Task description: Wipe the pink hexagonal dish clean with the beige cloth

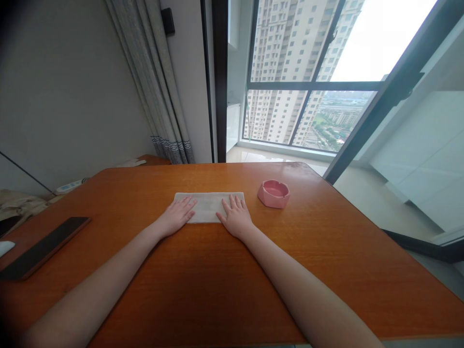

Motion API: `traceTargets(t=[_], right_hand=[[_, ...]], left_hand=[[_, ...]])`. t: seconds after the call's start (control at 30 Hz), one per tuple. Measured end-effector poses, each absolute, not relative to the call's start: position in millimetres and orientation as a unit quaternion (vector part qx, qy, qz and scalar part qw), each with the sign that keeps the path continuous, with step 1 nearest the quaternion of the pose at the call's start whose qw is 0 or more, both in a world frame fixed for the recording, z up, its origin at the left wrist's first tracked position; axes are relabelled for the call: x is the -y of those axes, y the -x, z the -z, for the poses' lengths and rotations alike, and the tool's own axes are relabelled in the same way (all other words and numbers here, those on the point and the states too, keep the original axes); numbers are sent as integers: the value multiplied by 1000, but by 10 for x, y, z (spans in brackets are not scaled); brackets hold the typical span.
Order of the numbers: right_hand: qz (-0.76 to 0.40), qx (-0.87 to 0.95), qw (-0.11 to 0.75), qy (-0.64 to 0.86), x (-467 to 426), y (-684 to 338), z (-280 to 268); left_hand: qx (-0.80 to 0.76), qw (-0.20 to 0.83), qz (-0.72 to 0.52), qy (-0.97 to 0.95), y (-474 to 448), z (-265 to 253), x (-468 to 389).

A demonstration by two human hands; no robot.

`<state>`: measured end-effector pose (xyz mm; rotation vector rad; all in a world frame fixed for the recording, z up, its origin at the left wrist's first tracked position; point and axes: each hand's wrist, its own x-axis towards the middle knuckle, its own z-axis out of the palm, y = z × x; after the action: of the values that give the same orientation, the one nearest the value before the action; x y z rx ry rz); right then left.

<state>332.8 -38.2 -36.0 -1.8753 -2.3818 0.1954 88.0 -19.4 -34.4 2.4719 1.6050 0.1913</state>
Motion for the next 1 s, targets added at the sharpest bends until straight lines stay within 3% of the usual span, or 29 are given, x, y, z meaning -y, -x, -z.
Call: traceTargets(t=[0.17,0.6,0.77,0.9,1.0], right_hand=[[-63,746,60,660,397,-3340,352],[-61,712,67,697,268,-3528,371],[-53,707,71,702,273,-3504,395],[-56,710,97,695,270,-3508,388],[-77,733,138,662,271,-3518,373]], left_hand=[[-648,84,-87,-752,-650,411,28],[-706,8,-131,-696,-619,198,152],[-690,78,-84,-715,-651,166,218],[-660,172,-180,-708,-618,198,158],[-680,157,-257,-668,-524,155,107]])
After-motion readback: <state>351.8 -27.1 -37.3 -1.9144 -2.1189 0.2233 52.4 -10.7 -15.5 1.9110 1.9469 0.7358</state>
